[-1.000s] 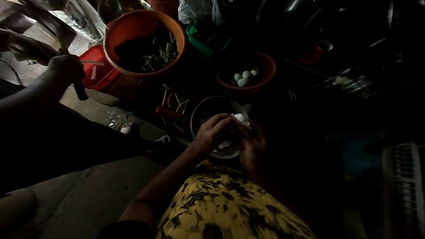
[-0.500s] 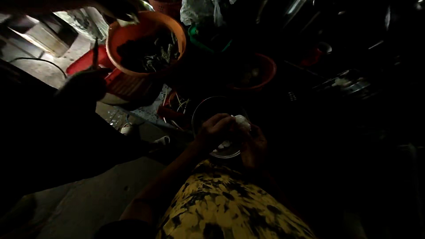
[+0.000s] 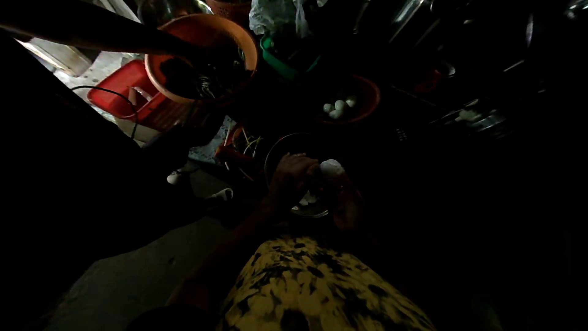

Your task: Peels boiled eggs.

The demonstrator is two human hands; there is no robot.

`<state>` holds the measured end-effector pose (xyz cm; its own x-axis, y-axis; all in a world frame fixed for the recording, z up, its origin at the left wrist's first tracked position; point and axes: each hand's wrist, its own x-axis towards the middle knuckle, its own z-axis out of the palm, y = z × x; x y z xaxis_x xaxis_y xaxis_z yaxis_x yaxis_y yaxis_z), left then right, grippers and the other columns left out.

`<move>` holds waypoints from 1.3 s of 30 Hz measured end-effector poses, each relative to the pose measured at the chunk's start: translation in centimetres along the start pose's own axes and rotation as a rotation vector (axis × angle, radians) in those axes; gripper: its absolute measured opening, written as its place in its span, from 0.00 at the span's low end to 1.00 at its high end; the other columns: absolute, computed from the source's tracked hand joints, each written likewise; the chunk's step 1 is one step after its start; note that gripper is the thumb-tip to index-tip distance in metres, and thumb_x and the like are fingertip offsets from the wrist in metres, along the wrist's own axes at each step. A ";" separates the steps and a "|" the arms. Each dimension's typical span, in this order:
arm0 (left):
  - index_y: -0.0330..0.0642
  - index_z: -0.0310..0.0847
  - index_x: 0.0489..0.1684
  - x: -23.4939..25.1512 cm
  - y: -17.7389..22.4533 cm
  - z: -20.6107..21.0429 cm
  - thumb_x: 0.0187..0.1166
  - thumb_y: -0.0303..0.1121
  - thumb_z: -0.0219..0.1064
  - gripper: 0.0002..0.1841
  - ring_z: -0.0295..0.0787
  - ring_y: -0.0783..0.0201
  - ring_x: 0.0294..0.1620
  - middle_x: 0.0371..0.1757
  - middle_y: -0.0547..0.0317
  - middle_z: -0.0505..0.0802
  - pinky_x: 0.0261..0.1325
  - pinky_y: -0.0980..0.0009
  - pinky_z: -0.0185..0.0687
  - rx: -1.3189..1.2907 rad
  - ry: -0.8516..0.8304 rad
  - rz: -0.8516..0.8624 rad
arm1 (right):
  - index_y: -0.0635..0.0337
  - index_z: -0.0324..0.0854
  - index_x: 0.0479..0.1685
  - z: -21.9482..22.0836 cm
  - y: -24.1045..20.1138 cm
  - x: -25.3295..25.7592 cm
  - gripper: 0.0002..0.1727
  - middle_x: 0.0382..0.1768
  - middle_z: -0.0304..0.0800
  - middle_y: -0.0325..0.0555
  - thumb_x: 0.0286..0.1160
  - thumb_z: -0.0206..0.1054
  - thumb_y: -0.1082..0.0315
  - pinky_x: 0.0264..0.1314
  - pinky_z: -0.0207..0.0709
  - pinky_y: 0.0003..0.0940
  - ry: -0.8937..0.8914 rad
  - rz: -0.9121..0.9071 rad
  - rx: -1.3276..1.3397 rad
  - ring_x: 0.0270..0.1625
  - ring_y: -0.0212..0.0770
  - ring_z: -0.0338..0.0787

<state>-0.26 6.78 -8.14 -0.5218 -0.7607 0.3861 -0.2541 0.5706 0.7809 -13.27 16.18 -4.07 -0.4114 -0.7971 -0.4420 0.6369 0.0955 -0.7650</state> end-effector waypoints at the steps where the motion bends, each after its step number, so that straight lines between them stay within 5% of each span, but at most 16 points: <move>1: 0.37 0.88 0.62 0.1 0.6 -0.3 0.88 0.41 0.60 0.19 0.88 0.54 0.66 0.58 0.49 0.94 0.76 0.51 0.76 -0.058 -0.049 -0.083 | 0.67 0.75 0.62 -0.1 0.1 0.1 0.16 0.45 0.92 0.52 0.93 0.50 0.63 0.53 0.91 0.36 -0.005 0.011 -0.012 0.44 0.42 0.95; 5: 0.36 0.84 0.69 0.1 1.6 -0.3 0.87 0.41 0.61 0.21 0.86 0.52 0.61 0.56 0.45 0.92 0.68 0.55 0.80 -0.214 -0.119 -0.227 | 0.67 0.74 0.61 -0.2 0.9 0.3 0.16 0.44 0.92 0.48 0.94 0.46 0.64 0.54 0.90 0.36 -0.056 -0.029 -0.087 0.44 0.40 0.94; 13: 0.33 0.84 0.66 -0.4 1.4 1.3 0.89 0.34 0.54 0.19 0.88 0.46 0.61 0.54 0.43 0.93 0.68 0.52 0.79 0.024 -0.028 -0.056 | 0.70 0.73 0.66 0.8 1.9 -0.1 0.19 0.45 0.92 0.46 0.94 0.48 0.64 0.54 0.90 0.33 -0.020 -0.203 -0.251 0.45 0.35 0.94; 18: 0.34 0.86 0.62 -0.6 1.3 1.8 0.81 0.29 0.62 0.16 0.89 0.47 0.57 0.50 0.45 0.94 0.74 0.43 0.70 0.167 0.052 0.029 | 0.70 0.76 0.63 0.8 2.4 0.0 0.17 0.43 0.91 0.44 0.93 0.49 0.66 0.54 0.90 0.34 0.017 -0.278 -0.277 0.44 0.34 0.93; 23: 0.36 0.84 0.66 -0.5 1.8 1.0 0.84 0.29 0.59 0.17 0.86 0.45 0.63 0.55 0.45 0.93 0.77 0.39 0.64 0.098 -0.049 -0.054 | 0.70 0.75 0.63 0.5 2.4 0.1 0.17 0.46 0.93 0.45 0.94 0.46 0.66 0.56 0.91 0.34 -0.016 -0.268 -0.251 0.47 0.35 0.95; 31: 0.34 0.86 0.62 -0.3 2.1 0.4 0.86 0.29 0.57 0.15 0.87 0.46 0.58 0.49 0.44 0.93 0.68 0.43 0.74 -0.065 -0.029 -0.088 | 0.67 0.80 0.54 0.2 2.1 0.2 0.20 0.40 0.93 0.42 0.95 0.44 0.63 0.49 0.91 0.33 0.007 -0.294 -0.315 0.42 0.34 0.94; 34: 0.33 0.85 0.65 -0.3 2.5 0.1 0.89 0.31 0.53 0.18 0.87 0.48 0.58 0.52 0.43 0.92 0.66 0.49 0.78 -0.194 -0.032 -0.167 | 0.68 0.77 0.60 0.2 1.7 0.5 0.21 0.42 0.92 0.45 0.96 0.42 0.61 0.48 0.92 0.34 0.003 -0.254 -0.285 0.42 0.35 0.94; 39: 0.37 0.87 0.63 -0.7 2.0 0.2 0.87 0.38 0.62 0.17 0.87 0.53 0.57 0.50 0.49 0.93 0.68 0.51 0.77 -0.190 -0.014 -0.156 | 0.69 0.76 0.61 0.3 1.5 0.9 0.23 0.42 0.92 0.44 0.96 0.40 0.60 0.49 0.92 0.34 -0.011 -0.213 -0.277 0.42 0.35 0.94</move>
<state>-0.54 8.54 -6.98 -0.4996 -0.8300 0.2481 -0.1756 0.3775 0.9092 -12.52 15.44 -5.47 -0.5085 -0.8226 -0.2547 0.3354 0.0832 -0.9384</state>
